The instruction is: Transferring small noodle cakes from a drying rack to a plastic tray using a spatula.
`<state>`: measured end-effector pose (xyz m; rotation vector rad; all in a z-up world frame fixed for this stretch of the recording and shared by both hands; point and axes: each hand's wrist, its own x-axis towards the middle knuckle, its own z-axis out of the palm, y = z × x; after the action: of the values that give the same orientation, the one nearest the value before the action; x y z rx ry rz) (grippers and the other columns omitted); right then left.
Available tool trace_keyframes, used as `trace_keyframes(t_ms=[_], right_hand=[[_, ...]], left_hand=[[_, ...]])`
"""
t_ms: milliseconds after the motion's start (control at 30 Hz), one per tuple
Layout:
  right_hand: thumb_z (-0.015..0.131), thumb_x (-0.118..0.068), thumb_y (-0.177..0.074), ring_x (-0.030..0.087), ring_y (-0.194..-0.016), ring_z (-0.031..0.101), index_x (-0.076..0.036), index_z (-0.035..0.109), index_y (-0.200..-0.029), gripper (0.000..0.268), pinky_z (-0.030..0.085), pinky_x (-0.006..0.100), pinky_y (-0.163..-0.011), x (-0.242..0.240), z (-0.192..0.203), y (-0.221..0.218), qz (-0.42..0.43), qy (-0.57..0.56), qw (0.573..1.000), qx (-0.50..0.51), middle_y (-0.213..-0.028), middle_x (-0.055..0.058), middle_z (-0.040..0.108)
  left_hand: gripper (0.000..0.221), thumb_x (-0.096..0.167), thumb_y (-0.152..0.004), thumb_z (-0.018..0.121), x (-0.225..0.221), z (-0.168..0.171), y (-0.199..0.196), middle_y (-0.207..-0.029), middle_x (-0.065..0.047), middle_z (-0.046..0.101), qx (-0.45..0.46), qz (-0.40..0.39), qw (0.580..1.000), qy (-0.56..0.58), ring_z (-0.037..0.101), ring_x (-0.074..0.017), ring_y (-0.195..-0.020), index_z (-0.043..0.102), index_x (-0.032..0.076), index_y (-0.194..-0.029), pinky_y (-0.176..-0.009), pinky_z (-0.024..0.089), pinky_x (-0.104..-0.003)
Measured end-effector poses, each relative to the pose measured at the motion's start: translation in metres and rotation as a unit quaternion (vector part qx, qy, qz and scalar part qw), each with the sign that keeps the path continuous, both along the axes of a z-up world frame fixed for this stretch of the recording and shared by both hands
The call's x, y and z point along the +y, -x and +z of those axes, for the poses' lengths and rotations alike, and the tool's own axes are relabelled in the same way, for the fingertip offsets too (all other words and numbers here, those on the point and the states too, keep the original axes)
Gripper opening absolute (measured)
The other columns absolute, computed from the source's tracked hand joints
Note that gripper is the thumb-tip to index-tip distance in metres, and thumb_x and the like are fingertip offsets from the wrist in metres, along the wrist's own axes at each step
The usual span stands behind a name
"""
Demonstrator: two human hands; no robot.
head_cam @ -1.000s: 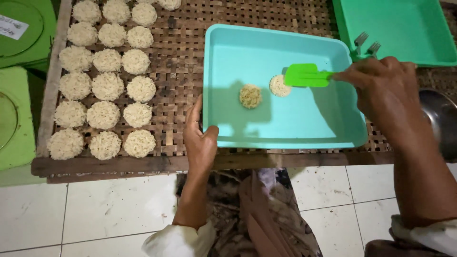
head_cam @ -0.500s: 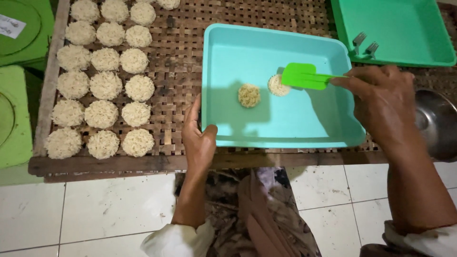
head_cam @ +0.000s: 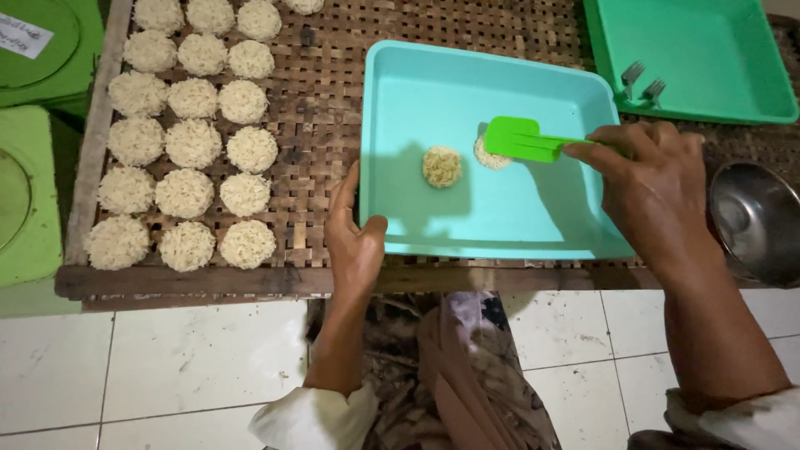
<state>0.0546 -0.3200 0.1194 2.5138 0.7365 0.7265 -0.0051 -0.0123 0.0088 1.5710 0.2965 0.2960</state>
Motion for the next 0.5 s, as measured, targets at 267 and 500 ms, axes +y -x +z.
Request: trace_keyframes(t_ms=[267, 500], right_hand=[[0.072, -0.012, -0.1, 0.01, -0.088, 0.056, -0.046, 0.077, -0.124, 0.042, 0.041, 0.029, -0.084, -0.009, 0.001, -0.003, -0.051, 0.076, 0.996, -0.022, -0.124, -0.018, 0.077], [0.074, -0.008, -0.095, 0.013, -0.091, 0.055, -0.042, 0.078, -0.124, 0.045, 0.041, 0.032, -0.086, -0.011, -0.002, -0.003, -0.022, 0.036, 0.999, 0.013, -0.123, -0.015, 0.074]], left_hand=[[0.085, -0.015, -0.065, 0.048, 0.001, -0.004, -0.002, -0.147, -0.025, 0.049, -0.004, -0.002, 1.0, 0.025, 0.054, -0.0416, -0.133, 0.042, 0.001, -0.149, -0.105, 0.055, -0.051], [0.083, -0.011, -0.066, 0.049, 0.0, -0.003, 0.0, -0.15, -0.026, 0.049, -0.005, 0.005, 1.0, 0.009, 0.052, -0.043, -0.136, 0.044, 0.002, -0.148, -0.108, 0.05, -0.058]])
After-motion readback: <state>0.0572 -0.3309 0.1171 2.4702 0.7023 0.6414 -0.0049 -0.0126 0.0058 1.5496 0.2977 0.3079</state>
